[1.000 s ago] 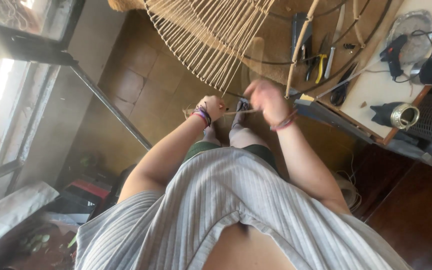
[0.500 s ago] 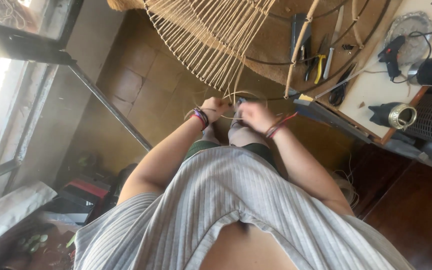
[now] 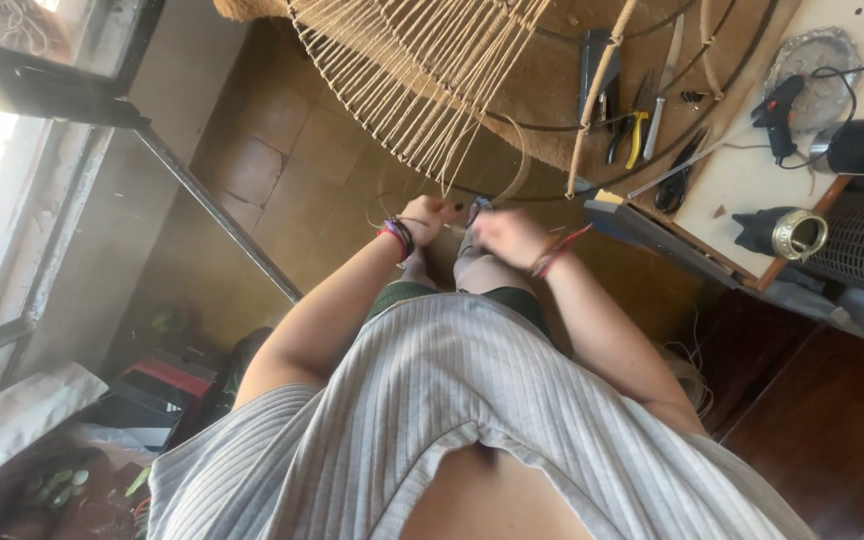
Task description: The person is performing a manual weaving task, specifically tying and threading thin cords onto a circular frame to build a decorative structure, possibly a lampshade.
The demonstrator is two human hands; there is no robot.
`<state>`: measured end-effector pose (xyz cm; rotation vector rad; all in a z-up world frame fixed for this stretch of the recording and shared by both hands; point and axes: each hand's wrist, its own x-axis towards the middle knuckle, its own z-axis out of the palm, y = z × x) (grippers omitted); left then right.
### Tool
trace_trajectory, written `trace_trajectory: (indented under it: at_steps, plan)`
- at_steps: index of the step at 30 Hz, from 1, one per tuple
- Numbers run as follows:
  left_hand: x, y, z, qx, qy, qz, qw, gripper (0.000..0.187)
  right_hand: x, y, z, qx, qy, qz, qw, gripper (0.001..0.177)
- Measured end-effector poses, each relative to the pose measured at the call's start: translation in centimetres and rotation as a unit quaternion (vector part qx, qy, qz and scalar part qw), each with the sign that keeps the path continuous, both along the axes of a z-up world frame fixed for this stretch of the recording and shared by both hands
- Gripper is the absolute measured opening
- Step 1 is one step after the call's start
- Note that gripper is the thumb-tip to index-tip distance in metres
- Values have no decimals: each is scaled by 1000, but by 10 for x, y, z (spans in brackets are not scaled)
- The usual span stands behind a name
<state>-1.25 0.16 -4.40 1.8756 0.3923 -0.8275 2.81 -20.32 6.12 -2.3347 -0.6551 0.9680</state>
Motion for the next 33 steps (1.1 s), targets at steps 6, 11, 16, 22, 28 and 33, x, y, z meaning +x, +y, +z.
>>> trace_trajectory:
  at_steps: [6, 11, 16, 22, 28, 33]
  plan:
    - [8, 6, 50, 27, -4, -35, 999, 43, 11, 27, 33, 442, 278, -276, 807, 37]
    - [12, 15, -19, 169, -55, -173, 969, 27, 39, -13, -13, 509, 259, -261, 779, 38]
    - [-7, -5, 9, 12, -7, -3, 1000, 38, -32, -2, -55, -50, -104, 36, 993, 15]
    - [0, 0, 3, -12, 10, 32, 999, 45, 15, 30, -23, 150, 248, -477, 830, 24]
    - [-20, 0, -4, 4, -146, 118, 982, 28, 61, -4, 61, 615, 190, -286, 710, 37]
    - [-22, -18, -59, -92, -108, 227, 963, 29, -13, -23, -5, 36, -15, 152, 988, 15]
